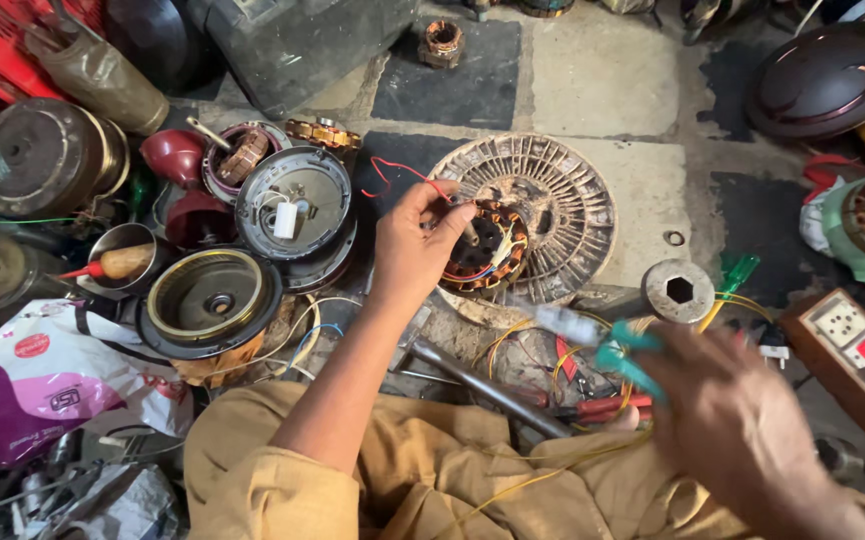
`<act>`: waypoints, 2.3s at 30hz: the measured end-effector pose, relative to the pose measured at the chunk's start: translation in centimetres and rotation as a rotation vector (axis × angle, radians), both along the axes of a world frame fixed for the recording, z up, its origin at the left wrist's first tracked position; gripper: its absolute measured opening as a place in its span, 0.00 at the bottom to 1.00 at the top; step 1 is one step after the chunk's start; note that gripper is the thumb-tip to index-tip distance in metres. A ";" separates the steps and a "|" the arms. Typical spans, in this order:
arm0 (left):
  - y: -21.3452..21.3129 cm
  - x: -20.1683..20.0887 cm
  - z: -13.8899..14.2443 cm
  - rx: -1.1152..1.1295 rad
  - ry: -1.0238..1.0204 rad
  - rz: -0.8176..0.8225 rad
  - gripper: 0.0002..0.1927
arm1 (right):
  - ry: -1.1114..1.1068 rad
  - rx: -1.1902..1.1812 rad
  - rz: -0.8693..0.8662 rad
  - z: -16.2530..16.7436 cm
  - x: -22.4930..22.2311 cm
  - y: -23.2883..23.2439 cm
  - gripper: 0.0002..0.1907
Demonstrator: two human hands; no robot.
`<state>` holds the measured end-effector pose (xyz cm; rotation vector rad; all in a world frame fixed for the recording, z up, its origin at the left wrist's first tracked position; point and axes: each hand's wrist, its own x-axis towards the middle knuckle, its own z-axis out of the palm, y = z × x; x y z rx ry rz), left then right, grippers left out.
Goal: The person sits on the floor and repairs an electric motor stator by stripping, twisting, and soldering copper wires to the stator windings. They use pliers and a soldering iron to connect and secure the wires.
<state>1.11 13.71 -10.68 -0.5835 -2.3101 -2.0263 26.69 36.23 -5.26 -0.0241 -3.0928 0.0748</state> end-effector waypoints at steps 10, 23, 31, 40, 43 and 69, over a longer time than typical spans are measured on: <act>0.2 -1.8 -2.5 0.318 -0.099 -0.089 0.09 | 0.267 -0.505 0.004 -6.7 -0.3 -8.1 0.27; -0.5 0.2 0.5 0.097 0.087 -0.014 0.08 | 0.466 -0.386 -0.140 -4.2 -16.9 -9.7 0.07; -0.1 0.0 2.2 0.203 0.043 -0.069 0.05 | 0.493 -0.332 -0.147 -5.1 -17.6 -9.3 0.05; -0.7 -0.4 2.5 -0.001 0.270 -0.080 0.05 | 0.557 -0.311 -0.150 -5.5 -17.7 -9.7 0.05; -0.9 -0.5 2.4 0.186 0.122 -0.114 0.07 | 0.549 -0.316 -0.146 -5.2 -17.6 -9.9 0.06; -1.9 4.2 -2.7 -0.283 0.115 0.135 0.13 | 0.299 -1.393 -0.493 -6.9 -16.9 -4.9 0.03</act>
